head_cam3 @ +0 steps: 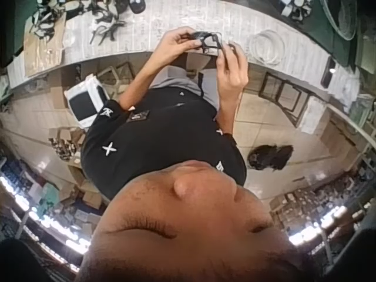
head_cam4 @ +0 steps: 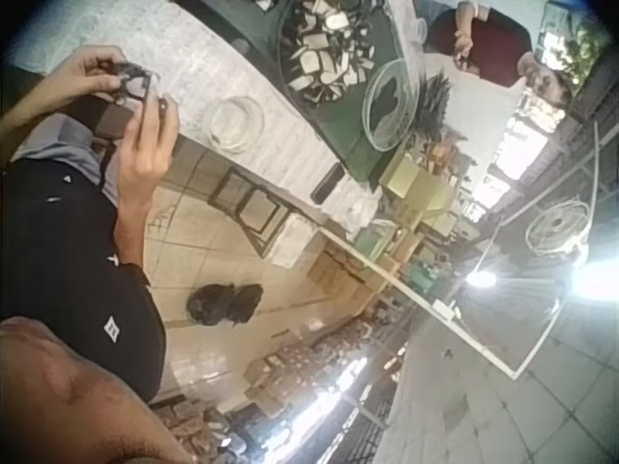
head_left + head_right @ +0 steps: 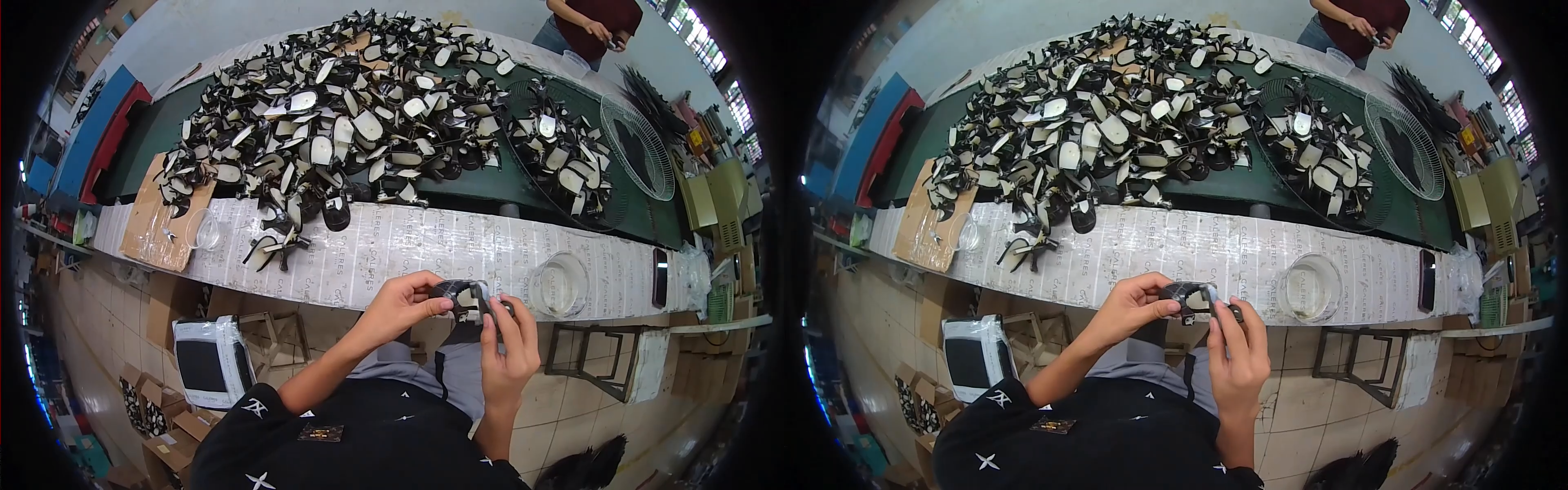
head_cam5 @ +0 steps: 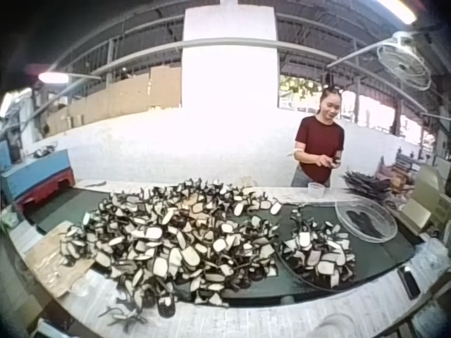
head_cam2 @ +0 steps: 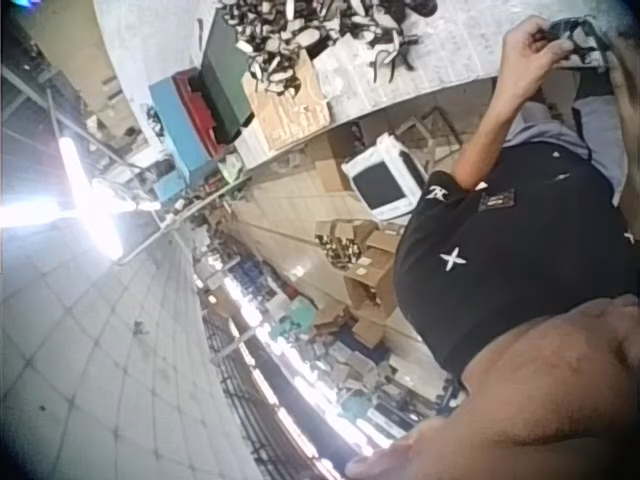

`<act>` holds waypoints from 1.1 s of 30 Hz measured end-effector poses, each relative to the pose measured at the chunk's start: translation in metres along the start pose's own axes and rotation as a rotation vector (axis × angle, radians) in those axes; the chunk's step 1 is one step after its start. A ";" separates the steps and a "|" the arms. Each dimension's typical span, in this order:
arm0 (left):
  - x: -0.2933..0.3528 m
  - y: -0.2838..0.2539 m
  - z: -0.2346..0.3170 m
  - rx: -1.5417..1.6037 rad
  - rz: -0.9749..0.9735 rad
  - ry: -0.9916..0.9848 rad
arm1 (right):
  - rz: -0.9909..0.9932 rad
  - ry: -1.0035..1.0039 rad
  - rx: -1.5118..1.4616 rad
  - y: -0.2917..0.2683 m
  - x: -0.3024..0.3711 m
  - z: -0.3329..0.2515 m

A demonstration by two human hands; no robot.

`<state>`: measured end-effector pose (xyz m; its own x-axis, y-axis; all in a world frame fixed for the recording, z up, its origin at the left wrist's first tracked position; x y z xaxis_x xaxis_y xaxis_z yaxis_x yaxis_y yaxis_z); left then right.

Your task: Applying glue to shoe components at a factory workbench.

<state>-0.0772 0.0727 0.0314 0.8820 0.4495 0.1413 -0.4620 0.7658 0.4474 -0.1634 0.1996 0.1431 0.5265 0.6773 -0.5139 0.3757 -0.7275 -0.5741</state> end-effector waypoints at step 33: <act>-0.005 -0.006 -0.013 0.185 0.066 -0.073 | 0.022 0.320 -0.385 0.007 0.015 0.028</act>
<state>-0.0804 0.0719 0.0161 0.8581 0.4560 0.2360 -0.4996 0.6353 0.5890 -0.1742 0.2079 0.1138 0.7222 0.6378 -0.2677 0.5842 -0.7697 -0.2575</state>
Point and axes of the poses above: each hand's wrist, its own x-axis away from the middle knuckle, its own y-axis out of the palm, z = x × y, the point moved 10 cm from there along -x, towards the middle knuckle, and after that the axes turned 2 degrees about -z, right-handed, at the moved point
